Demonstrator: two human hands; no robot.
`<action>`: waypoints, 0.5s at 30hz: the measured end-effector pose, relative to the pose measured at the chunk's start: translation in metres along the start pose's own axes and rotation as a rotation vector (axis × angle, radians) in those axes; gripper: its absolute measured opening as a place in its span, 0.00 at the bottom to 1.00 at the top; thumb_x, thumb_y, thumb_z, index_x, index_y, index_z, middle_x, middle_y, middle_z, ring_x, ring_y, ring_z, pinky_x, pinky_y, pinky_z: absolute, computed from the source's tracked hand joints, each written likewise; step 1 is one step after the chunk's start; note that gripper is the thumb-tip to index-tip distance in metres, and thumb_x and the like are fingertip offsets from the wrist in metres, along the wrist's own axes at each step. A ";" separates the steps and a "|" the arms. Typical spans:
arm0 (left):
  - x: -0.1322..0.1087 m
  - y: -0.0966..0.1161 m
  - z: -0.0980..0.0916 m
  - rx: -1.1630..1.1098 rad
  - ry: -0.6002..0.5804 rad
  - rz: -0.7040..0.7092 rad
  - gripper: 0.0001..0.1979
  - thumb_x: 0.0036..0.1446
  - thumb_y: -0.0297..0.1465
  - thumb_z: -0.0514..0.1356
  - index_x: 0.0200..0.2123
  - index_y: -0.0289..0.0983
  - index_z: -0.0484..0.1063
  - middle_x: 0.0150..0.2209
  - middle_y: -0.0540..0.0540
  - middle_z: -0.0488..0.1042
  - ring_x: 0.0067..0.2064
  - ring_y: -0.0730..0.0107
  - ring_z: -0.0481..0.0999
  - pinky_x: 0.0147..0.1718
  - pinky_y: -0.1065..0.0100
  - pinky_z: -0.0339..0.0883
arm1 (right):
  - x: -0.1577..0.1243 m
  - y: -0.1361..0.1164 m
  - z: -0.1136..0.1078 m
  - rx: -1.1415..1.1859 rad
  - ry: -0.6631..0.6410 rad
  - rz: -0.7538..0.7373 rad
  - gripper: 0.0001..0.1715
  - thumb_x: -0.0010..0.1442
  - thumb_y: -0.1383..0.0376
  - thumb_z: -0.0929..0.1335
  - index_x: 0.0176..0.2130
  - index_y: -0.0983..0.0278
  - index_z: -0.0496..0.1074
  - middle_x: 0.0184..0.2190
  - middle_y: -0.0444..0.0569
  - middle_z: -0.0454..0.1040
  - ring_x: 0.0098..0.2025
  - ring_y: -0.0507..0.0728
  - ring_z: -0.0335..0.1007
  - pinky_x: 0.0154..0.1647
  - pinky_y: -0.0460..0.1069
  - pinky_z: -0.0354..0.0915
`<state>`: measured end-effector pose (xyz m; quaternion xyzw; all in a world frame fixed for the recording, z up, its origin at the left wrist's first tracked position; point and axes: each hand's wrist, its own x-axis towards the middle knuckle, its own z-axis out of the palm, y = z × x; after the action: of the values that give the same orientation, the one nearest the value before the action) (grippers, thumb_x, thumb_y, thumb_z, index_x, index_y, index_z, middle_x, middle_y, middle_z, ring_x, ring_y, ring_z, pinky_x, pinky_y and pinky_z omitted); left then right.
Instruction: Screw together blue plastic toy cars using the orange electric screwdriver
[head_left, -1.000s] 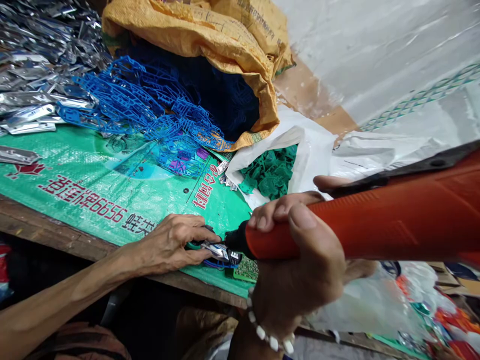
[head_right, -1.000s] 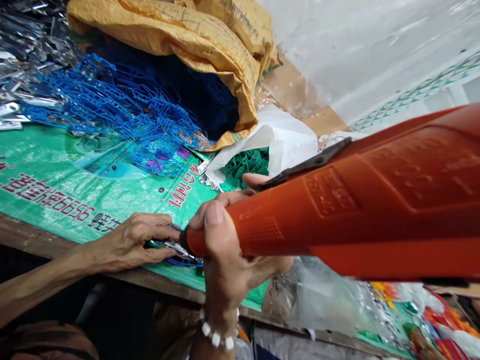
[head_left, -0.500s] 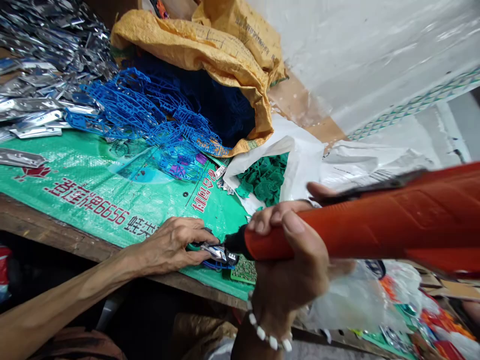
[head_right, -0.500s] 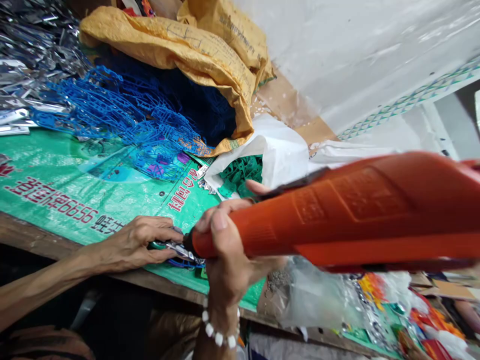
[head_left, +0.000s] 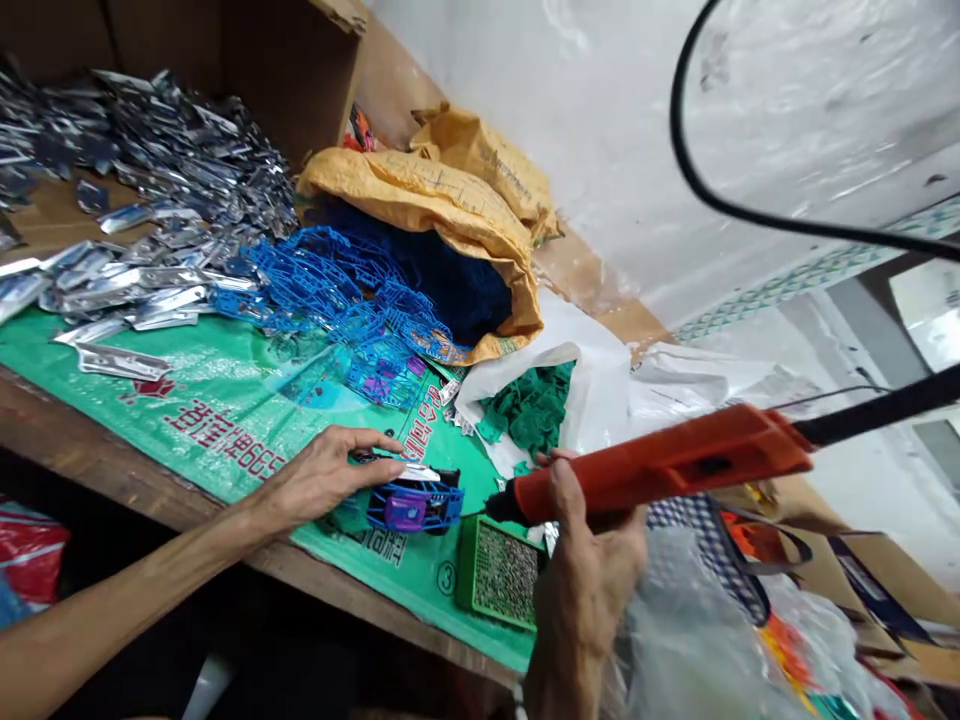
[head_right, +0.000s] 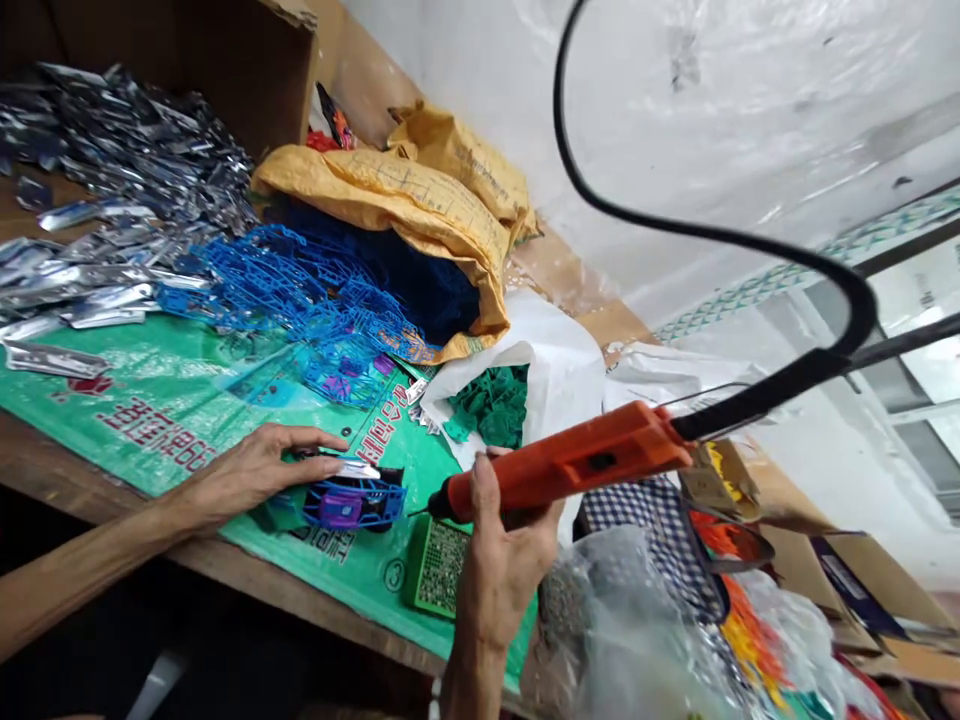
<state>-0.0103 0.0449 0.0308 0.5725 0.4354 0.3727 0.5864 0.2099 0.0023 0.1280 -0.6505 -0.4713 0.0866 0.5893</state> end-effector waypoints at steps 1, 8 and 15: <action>0.001 0.000 -0.006 -0.058 0.006 -0.027 0.25 0.57 0.51 0.65 0.48 0.40 0.82 0.45 0.45 0.83 0.49 0.51 0.79 0.47 0.60 0.69 | -0.006 0.004 0.002 -0.053 0.004 -0.031 0.44 0.54 0.50 0.76 0.63 0.64 0.66 0.48 0.57 0.78 0.47 0.65 0.78 0.53 0.64 0.72; 0.001 0.005 -0.029 -0.226 -0.117 -0.080 0.24 0.60 0.51 0.62 0.38 0.35 0.83 0.44 0.41 0.84 0.45 0.56 0.79 0.44 0.61 0.70 | -0.066 0.026 0.029 -0.222 -0.175 -0.300 0.36 0.61 0.56 0.73 0.65 0.60 0.67 0.64 0.61 0.68 0.65 0.69 0.66 0.65 0.69 0.63; -0.002 0.007 -0.048 -0.064 -0.161 -0.004 0.27 0.66 0.52 0.53 0.33 0.39 0.81 0.37 0.46 0.82 0.40 0.59 0.78 0.42 0.63 0.71 | -0.072 0.012 0.064 0.156 -0.439 0.346 0.38 0.54 0.49 0.76 0.58 0.63 0.72 0.50 0.56 0.81 0.50 0.63 0.79 0.50 0.56 0.75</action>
<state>-0.0561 0.0599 0.0395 0.5808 0.3758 0.3378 0.6382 0.1343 -0.0038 0.0669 -0.6396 -0.4617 0.3605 0.4978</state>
